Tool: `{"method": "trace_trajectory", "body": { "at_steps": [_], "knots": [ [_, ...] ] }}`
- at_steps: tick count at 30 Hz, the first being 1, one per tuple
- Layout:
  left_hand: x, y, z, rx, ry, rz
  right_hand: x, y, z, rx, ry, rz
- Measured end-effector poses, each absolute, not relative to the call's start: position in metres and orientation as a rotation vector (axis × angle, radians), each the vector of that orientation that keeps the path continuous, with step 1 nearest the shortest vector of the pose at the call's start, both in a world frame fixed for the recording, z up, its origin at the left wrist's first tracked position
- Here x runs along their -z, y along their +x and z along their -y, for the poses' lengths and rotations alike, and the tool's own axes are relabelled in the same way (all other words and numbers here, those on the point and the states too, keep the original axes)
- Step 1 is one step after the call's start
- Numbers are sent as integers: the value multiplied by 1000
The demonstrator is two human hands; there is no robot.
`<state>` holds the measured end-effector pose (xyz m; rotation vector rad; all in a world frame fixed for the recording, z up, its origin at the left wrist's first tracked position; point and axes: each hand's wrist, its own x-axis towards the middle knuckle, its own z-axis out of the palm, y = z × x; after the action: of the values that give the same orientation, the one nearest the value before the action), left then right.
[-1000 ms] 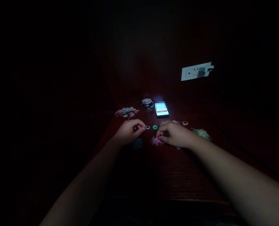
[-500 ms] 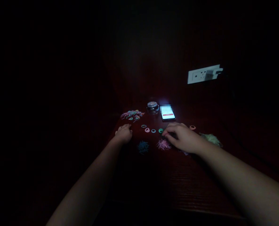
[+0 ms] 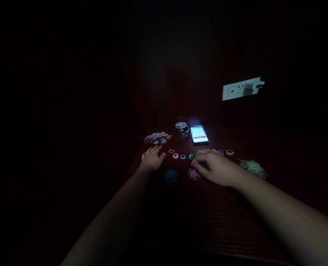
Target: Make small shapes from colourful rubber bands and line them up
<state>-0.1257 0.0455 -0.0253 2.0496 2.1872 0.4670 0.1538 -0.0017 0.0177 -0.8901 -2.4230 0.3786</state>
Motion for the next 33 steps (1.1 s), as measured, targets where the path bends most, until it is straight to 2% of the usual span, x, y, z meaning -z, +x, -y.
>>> {"method": "trace_trajectory", "body": {
  "at_steps": [8, 16, 33],
  "knots": [
    [22, -132, -70, -714, 2058, -2287, -21, 154, 3, -338, -901, 2370],
    [23, -142, -108, -722, 2013, -2225, -21, 153, 4, -294, -941, 2363],
    [24, -144, -79, -906, 1833, -2200, -19, 149, 2, -236, -897, 2332]
  ]
}}
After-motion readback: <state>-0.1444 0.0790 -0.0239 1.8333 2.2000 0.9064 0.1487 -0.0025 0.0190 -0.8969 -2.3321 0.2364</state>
